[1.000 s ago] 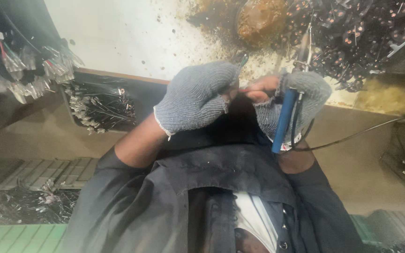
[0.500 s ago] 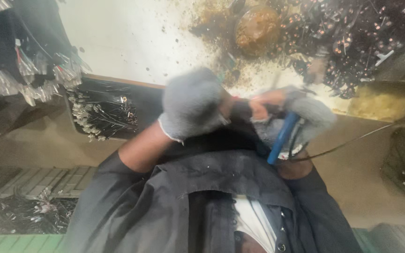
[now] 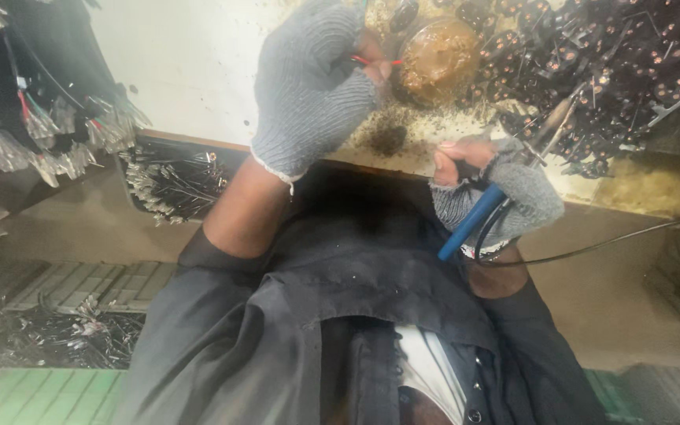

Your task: The person, wearing fingerless gloves, holds a soldering iron in one hand and wires in the other, twisting wire ends together and soldering the joints at a cluttered workbench. They repeatedly position wire pairs, apply the iron, and set finished wires aside while handling additional wires.

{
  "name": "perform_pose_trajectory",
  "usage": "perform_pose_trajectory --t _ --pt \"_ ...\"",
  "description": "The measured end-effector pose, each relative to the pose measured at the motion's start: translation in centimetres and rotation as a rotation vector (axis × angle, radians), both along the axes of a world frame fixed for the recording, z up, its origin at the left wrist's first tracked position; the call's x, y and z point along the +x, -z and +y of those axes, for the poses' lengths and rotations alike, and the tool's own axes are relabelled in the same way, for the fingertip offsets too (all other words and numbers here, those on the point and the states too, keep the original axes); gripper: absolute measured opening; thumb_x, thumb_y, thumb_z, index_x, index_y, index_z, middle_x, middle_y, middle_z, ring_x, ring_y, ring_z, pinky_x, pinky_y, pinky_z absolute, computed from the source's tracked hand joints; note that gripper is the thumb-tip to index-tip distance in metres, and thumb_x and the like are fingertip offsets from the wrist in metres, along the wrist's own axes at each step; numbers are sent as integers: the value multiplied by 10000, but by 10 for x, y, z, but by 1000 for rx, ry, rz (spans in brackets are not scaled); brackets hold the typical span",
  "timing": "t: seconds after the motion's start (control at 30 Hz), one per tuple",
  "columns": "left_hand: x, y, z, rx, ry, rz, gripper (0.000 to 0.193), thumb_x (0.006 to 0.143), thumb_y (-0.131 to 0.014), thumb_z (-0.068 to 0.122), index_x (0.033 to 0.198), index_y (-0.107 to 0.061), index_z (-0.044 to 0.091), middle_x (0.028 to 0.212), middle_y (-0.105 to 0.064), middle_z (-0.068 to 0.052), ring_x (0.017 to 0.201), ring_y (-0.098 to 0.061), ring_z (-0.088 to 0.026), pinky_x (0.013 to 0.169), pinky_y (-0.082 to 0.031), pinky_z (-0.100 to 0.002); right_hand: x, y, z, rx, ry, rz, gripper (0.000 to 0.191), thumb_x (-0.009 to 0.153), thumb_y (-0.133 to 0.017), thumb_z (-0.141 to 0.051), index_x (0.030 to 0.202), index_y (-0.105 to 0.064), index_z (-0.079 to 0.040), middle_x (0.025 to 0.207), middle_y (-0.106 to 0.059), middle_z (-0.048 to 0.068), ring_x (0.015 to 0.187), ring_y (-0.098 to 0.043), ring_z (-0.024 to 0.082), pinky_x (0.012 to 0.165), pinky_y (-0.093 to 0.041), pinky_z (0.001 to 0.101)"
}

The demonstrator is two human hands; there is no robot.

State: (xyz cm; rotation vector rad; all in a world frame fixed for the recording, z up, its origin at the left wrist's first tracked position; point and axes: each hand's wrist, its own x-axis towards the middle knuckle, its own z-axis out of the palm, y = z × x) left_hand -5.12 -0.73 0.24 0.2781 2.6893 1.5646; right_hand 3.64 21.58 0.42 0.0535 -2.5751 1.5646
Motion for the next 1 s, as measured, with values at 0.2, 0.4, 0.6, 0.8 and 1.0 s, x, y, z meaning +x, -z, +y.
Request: perform_pose_trajectory --t 0.2,0.4,0.6,0.8,1.0 --pt "0 -5 3 0 -19 20 136 921 -825 118 928 -692 93 921 -659 -70 861 -695 -226 744 -542 -346 3 0 1 107 1 2 96 1000 -839 -118 1042 -776 -60 942 -742 72 828 -712 190 786 -553 295" --pt "2 1 3 -155 -2 140 179 852 -864 114 889 -691 87 882 -649 -71 851 -667 -270 732 -523 -386 2 -2 1 141 -28 31 86 1013 -834 -125 1034 -770 -72 946 -738 79 844 -718 206 788 -556 302" --pt "1 -14 6 257 -62 -168 124 893 -782 147 913 -670 98 897 -613 -17 793 -687 -174 678 -572 -278 3 -3 0 143 -30 66 78 1025 -820 -112 1022 -754 -71 928 -747 75 833 -719 199 798 -560 308" --pt "22 -47 -17 122 325 -57 70 800 -740 84 826 -676 89 815 -616 -30 734 -613 -165 679 -486 -280 10 -8 7 72 -102 -22 146 1050 -811 -111 1139 -702 -73 1052 -739 70 971 -709 177 869 -572 297" --pt "50 -28 -12 551 704 -427 152 897 -750 237 848 -691 105 781 -620 -12 735 -621 -143 699 -491 -293 30 -5 13 -476 -76 -372 420 945 -876 -249 1253 -632 -102 1188 -643 20 1070 -701 167 905 -612 325"
